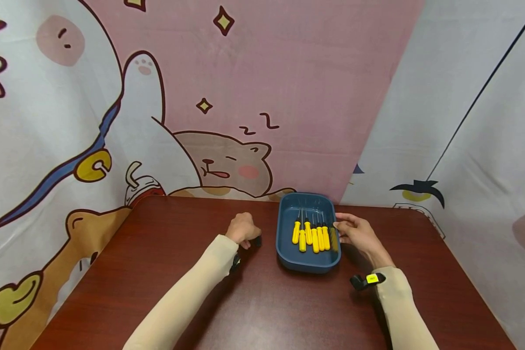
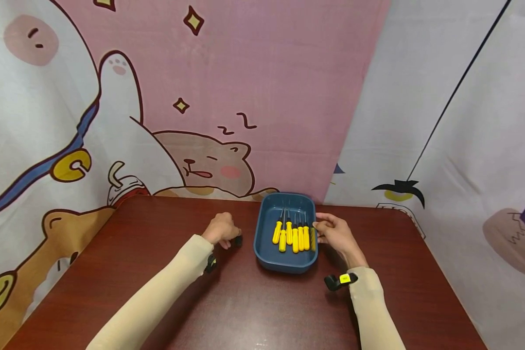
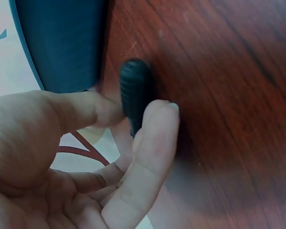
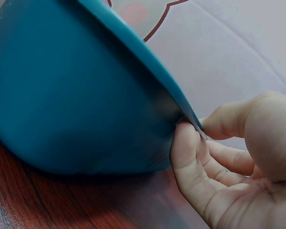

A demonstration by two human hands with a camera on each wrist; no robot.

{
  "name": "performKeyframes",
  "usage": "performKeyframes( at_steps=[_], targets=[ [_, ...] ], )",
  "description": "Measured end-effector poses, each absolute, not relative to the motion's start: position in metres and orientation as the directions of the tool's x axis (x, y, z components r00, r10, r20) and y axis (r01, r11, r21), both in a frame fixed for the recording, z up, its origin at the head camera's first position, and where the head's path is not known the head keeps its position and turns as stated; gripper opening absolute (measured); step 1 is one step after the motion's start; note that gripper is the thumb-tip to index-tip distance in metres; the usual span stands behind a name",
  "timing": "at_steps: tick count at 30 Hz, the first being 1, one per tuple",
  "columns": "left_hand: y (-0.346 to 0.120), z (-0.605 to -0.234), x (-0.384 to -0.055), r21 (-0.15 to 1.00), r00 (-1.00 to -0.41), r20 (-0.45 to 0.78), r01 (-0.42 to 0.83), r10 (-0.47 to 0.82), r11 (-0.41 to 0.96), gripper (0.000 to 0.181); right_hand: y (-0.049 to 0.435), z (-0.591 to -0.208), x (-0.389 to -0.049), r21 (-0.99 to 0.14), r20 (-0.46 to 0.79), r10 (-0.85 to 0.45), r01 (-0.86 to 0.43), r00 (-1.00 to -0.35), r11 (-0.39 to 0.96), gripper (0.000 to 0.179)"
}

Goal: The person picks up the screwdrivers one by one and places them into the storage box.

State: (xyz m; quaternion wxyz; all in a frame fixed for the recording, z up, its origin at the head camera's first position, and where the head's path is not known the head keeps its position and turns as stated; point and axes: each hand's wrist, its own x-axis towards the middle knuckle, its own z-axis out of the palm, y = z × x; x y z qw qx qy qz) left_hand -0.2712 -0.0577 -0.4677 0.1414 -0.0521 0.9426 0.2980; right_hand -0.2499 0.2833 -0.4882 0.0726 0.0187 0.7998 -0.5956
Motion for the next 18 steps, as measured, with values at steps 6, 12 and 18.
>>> performKeyframes(
  at_steps=[6,12,18],
  targets=[
    [-0.0583,-0.4698,-0.2785,0.516,-0.949,-0.314,-0.188,-0.02,0.836,0.015,0.2829,-0.4871,-0.2499,-0.948,-0.146,-0.055,0.124,-0.988,0.294,0.051],
    [-0.0586,-0.4715,-0.2812,0.512,-0.953,-0.303,-0.174,-0.012,0.841,0.011,0.2826,-0.4856,-0.2496,-0.95,-0.138,-0.057,0.115,-0.989,0.291,0.052],
    [-0.0588,-0.4712,-0.2808,0.51,-0.955,-0.297,-0.154,0.005,0.846,0.023,0.2834,-0.487,-0.2489,-0.949,-0.137,-0.058,0.115,-0.989,0.292,0.052]
  ],
)
